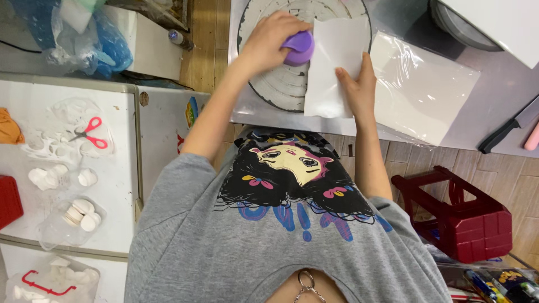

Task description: The person uses scissors to trim small white circular pieces and a purple hole punch to create circular cutouts from white sheets. The cut pieces are placed into a clear plastic container on the counter.

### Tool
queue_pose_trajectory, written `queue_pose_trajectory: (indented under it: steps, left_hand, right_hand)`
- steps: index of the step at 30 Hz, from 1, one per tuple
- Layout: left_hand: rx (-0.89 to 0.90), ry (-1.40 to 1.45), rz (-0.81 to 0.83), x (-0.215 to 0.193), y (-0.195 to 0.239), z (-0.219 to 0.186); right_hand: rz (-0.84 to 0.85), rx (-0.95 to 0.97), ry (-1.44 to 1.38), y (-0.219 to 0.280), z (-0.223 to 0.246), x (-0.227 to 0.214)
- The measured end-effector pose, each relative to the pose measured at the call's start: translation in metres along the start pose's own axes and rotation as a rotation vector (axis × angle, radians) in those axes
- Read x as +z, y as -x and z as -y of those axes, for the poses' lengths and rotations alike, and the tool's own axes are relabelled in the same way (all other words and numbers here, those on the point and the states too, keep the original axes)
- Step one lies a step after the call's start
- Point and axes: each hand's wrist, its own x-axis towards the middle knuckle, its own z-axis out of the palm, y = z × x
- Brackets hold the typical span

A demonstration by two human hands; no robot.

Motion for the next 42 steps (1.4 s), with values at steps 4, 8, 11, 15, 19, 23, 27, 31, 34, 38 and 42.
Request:
queue_pose_trajectory:
  steps: [4,8,11,15,19,23,27,31,34,38,42]
  left_hand:
    - [0.136,0.274,-0.025,-0.007,-0.003,0.023]
    - [-0.215,0.160,-0.070,0.009,-0.029,0.028]
    - [-0.236,0.074,-0.016,0.030,-0.044,0.027]
    - [-0.431,-0.004,-0.037,0.040,-0.048,0.027]
    - [-0.520,-0.046,-0.077,0.038,-0.049,0.024]
    - [-0.553,-0.043,-0.053,0.034,-0.047,0.017]
    - [-0.584,-0.011,-0.034,0.029,-0.046,0.013]
    - [-0.597,0.037,-0.063,0.023,-0.040,0.009]
    - [-0.604,0.130,-0.088,0.019,-0.035,0.007]
    - [-0.649,0.139,-0.099,0.023,-0.035,0.010]
    - [-0.720,0.205,-0.062,0.027,-0.031,0.012]
  right_hand:
    - [0.035,-0.060,-0.019,-0.005,-0.004,0.009]
    - [0.021,0.000,-0.067,-0.003,-0.017,0.031]
    - [0.009,-0.036,-0.078,0.003,-0.026,0.058]
    - [0.036,-0.041,-0.069,0.006,-0.029,0.078]
    - [0.105,-0.134,0.001,0.007,-0.027,0.068]
    - [0.171,-0.084,-0.072,0.011,-0.019,0.063]
    - [0.183,-0.025,-0.090,0.010,-0.011,0.062]
    - [0.180,-0.034,-0.006,0.007,-0.006,0.058]
    - [0.202,0.049,-0.002,0.005,-0.004,0.055]
    - [0.230,0.036,-0.018,0.001,-0.006,0.052]
    - [0.243,0.119,-0.055,0.003,-0.005,0.052]
